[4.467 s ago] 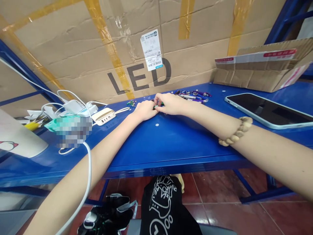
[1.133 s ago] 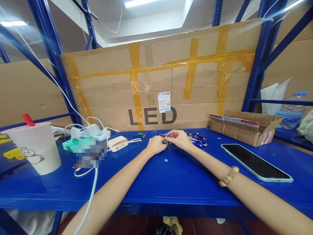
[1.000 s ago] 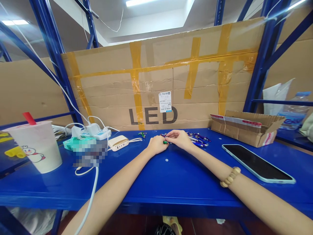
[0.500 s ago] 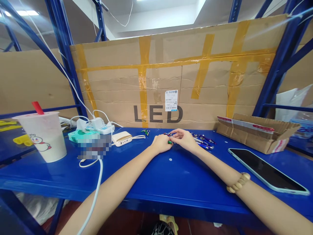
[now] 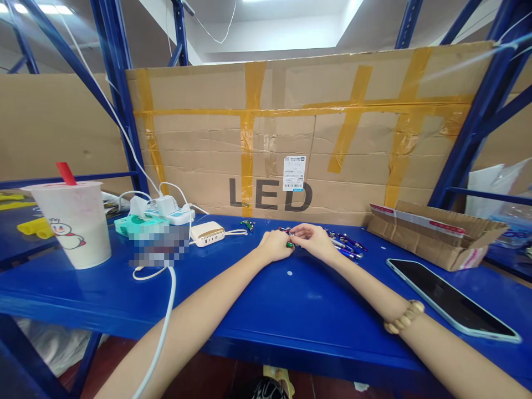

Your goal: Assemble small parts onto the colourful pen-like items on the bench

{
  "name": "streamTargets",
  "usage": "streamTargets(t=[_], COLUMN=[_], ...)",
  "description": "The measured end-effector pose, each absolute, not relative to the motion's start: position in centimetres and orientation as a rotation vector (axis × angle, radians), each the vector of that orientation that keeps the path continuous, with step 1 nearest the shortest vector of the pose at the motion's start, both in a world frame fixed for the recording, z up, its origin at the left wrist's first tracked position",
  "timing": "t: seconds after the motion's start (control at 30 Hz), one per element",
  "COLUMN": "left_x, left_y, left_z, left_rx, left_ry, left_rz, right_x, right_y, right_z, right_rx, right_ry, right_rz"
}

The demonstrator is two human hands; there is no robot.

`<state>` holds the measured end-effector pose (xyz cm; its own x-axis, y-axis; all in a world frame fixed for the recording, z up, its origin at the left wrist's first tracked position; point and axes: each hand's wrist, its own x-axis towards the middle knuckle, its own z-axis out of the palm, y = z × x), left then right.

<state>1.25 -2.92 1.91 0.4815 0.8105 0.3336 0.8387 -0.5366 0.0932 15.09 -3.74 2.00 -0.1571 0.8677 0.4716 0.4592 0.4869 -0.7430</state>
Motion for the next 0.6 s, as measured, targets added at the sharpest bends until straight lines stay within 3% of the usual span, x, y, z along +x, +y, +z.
streamTargets(t=[0.6], left_x=[1.30], left_y=[-2.85], left_z=[1.98], left_rx=[-2.587], left_ry=[-1.433], left_rz=[-0.405], right_x=[15.20], right_y=[-4.08], right_z=[2.25], right_rx=[-1.166], right_ry=[-1.912], right_rz=[0.448])
